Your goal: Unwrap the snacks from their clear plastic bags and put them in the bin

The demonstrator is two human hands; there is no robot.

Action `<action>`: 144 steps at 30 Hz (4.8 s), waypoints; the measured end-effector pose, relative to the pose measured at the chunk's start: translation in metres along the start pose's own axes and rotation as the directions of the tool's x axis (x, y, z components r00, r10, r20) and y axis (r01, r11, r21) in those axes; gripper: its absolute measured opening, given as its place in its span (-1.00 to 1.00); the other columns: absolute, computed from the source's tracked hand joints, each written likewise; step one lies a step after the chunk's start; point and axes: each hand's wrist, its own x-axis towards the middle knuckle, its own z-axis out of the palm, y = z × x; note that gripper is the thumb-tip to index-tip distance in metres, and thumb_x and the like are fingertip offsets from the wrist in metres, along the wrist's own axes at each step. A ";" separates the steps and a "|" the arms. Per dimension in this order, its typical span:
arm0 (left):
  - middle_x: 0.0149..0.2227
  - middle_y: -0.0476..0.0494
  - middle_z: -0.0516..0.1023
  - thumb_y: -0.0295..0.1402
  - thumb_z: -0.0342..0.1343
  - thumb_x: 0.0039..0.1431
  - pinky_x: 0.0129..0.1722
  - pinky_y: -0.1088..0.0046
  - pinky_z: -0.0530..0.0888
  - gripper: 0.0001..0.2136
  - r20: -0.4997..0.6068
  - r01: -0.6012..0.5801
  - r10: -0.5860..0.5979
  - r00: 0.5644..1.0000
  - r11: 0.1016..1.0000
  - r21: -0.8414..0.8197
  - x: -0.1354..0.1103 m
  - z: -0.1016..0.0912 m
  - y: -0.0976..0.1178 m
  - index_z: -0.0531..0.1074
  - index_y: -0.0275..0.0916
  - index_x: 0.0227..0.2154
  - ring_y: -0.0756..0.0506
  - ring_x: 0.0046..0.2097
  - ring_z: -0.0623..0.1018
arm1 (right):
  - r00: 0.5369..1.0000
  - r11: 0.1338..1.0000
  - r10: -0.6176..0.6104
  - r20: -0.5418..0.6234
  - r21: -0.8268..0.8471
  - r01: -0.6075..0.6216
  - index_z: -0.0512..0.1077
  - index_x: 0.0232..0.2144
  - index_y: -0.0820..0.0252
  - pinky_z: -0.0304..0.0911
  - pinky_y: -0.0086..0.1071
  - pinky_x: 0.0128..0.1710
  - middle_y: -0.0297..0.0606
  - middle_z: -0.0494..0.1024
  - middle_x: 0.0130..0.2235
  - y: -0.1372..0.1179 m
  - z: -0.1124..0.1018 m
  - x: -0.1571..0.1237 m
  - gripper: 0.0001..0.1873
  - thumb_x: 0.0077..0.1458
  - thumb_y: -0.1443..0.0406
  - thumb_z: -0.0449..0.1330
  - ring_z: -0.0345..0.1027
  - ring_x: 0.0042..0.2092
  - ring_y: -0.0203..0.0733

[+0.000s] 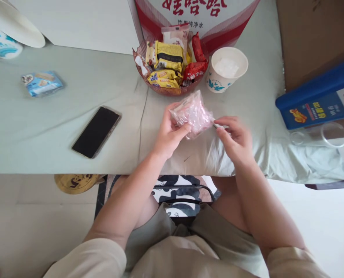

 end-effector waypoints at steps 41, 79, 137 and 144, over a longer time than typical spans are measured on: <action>0.13 -0.18 0.47 0.19 0.30 0.08 -0.07 0.30 0.59 -0.20 -0.207 -0.151 0.208 0.956 0.954 0.260 -0.004 -0.041 0.029 0.07 0.13 0.27 -0.18 0.04 0.59 | 0.984 0.976 0.138 0.116 -0.183 -0.116 0.54 -0.26 0.13 0.26 -0.32 -0.41 -0.23 0.59 -0.36 -0.015 0.002 -0.005 -0.74 0.19 0.13 0.14 0.40 -0.42 -0.16; 0.33 -0.29 0.30 -0.19 0.41 0.01 0.40 -0.04 0.28 -0.65 0.100 -0.231 0.254 0.962 0.562 0.794 -0.019 -0.087 0.028 0.58 -0.15 -0.13 -0.38 0.40 0.28 | 0.971 0.945 -0.240 -0.019 -0.232 0.229 0.43 0.08 0.07 0.31 0.16 0.19 -0.05 0.56 0.06 -0.015 0.004 -0.007 -0.59 0.17 0.19 0.15 0.40 0.19 0.18; -0.39 0.07 0.44 -0.40 -0.03 0.41 -0.59 0.60 0.17 -0.86 -0.110 0.466 -0.454 0.884 0.869 0.167 -0.003 -0.038 0.052 0.31 -0.21 -0.32 0.12 -0.56 0.38 | 0.916 0.829 -0.164 0.366 -0.452 0.329 0.38 0.27 0.19 0.43 0.00 0.03 -0.05 0.54 0.18 -0.043 0.056 -0.011 -0.39 0.19 0.19 0.24 0.45 0.09 0.21; -0.38 0.05 0.48 -0.41 -0.01 0.38 -0.59 0.52 0.12 -0.86 -0.199 0.390 -0.346 0.917 0.883 0.261 0.003 -0.045 0.055 0.33 -0.21 -0.35 0.11 -0.60 0.25 | 0.921 0.912 -0.149 0.361 -0.309 0.268 0.41 0.24 0.11 0.45 -0.08 0.02 -0.05 0.56 0.10 -0.037 0.046 -0.004 -0.43 0.21 0.14 0.21 0.50 0.05 0.10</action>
